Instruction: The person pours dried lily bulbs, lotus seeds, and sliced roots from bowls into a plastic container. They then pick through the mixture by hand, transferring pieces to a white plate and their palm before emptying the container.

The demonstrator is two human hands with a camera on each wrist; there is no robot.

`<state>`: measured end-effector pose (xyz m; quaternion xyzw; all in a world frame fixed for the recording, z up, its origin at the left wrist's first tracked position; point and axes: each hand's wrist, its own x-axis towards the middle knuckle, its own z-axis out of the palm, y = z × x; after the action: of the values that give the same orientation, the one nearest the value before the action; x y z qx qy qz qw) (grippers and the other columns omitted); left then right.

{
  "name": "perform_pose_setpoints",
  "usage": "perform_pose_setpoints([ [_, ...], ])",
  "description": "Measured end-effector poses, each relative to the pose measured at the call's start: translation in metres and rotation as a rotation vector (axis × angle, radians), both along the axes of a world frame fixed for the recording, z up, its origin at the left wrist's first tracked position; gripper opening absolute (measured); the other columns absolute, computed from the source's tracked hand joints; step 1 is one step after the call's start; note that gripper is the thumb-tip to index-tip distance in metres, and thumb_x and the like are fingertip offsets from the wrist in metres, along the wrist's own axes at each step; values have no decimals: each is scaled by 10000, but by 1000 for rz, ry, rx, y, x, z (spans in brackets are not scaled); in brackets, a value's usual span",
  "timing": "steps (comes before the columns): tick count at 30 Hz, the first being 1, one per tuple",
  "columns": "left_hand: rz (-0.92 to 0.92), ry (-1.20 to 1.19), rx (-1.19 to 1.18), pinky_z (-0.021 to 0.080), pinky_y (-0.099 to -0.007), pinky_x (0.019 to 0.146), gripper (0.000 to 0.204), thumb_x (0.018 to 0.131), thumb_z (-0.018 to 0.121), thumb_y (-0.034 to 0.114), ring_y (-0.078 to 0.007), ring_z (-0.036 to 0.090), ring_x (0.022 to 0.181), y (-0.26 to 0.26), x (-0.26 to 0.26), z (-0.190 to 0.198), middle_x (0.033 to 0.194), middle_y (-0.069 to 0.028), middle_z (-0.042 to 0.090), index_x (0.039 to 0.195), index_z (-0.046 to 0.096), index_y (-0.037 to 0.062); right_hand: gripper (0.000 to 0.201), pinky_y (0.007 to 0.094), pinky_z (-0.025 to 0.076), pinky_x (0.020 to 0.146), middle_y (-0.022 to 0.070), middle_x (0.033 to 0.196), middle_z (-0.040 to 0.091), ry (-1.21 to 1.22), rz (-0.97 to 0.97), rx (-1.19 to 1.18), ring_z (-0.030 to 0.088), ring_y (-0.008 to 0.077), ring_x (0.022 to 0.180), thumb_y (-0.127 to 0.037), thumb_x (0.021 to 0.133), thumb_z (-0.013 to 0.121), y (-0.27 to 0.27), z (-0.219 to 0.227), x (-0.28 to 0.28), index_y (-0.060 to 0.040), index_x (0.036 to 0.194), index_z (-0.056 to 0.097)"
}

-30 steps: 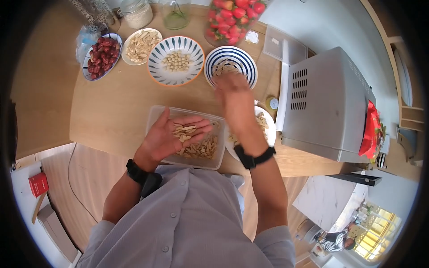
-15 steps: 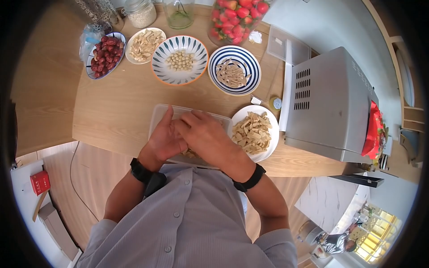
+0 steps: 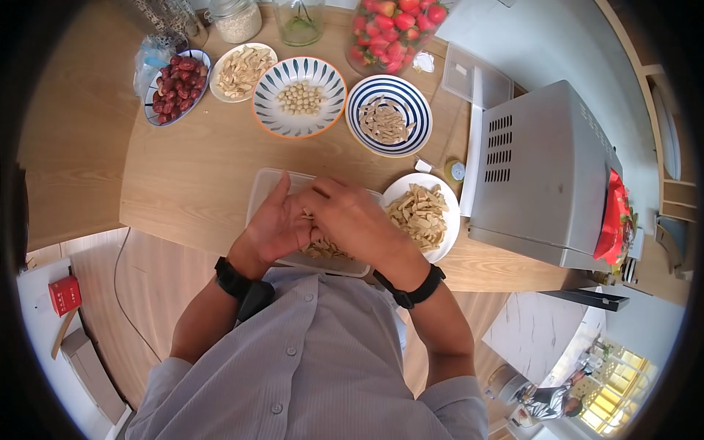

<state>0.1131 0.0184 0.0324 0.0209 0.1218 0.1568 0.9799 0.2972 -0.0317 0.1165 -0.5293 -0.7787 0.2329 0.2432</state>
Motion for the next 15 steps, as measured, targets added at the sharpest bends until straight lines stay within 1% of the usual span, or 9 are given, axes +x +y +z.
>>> perform_pose_setpoints([
  [1, -8, -72, -8, 468, -445, 1156, 840, 1092, 230, 696, -272, 608, 1312, 0, -1, -4, 1425, -143, 628, 1486, 527, 16, 309, 433, 588, 799, 113, 1003, 662, 1, -3, -3, 683, 340, 955, -26, 738, 757, 0, 1, 0, -53, 1040, 697],
  [2, -9, -15, -3, 468, -445, 1157, 841, 1093, 228, 695, -272, 605, 1314, -1, -2, -8, 1426, -141, 627, 1487, 525, 14, 312, 433, 589, 795, 114, 997, 664, 2, -5, -5, 685, 340, 958, -24, 740, 757, 0, 2, 1, -52, 1045, 699],
  [4, -10, 101, 8, 468, -445, 1160, 843, 1094, 222, 693, -272, 600, 1320, -1, -1, 2, 1428, -137, 625, 1490, 521, 11, 314, 438, 585, 791, 119, 1001, 668, 43, -6, -33, 690, 347, 954, -22, 758, 747, 0, 1, 3, -57, 1067, 706],
  [7, 8, 187, 34, 461, -465, 1170, 844, 1097, 218, 687, -283, 588, 1337, 0, 2, 17, 1452, -140, 606, 1490, 516, 2, 321, 443, 581, 781, 125, 1004, 672, 78, -50, -75, 695, 356, 937, -12, 787, 725, -2, 1, 5, -69, 1103, 717],
  [11, 38, 161, 11, 440, -495, 1189, 847, 1100, 211, 680, -299, 573, 1358, 0, 3, 19, 1478, -147, 584, 1504, 492, -9, 267, 434, 554, 732, 125, 962, 662, 155, -130, -46, 676, 360, 852, 7, 855, 733, -3, -2, 4, -81, 1107, 736],
  [14, 26, 109, 18, 427, -505, 1197, 850, 1099, 204, 681, -308, 562, 1371, 0, 1, 10, 1484, -150, 579, 1522, 469, -7, 267, 430, 554, 726, 124, 936, 649, 85, -141, -44, 676, 361, 854, 10, 852, 732, -3, 5, 3, -85, 1101, 741],
  [15, 24, 109, 13, 425, -502, 1199, 854, 1097, 203, 685, -309, 559, 1372, 0, 1, 8, 1484, -148, 579, 1526, 463, -6, 288, 431, 565, 735, 122, 944, 649, 32, -125, -21, 684, 353, 865, -5, 833, 725, -4, 5, 3, -87, 1110, 736],
])
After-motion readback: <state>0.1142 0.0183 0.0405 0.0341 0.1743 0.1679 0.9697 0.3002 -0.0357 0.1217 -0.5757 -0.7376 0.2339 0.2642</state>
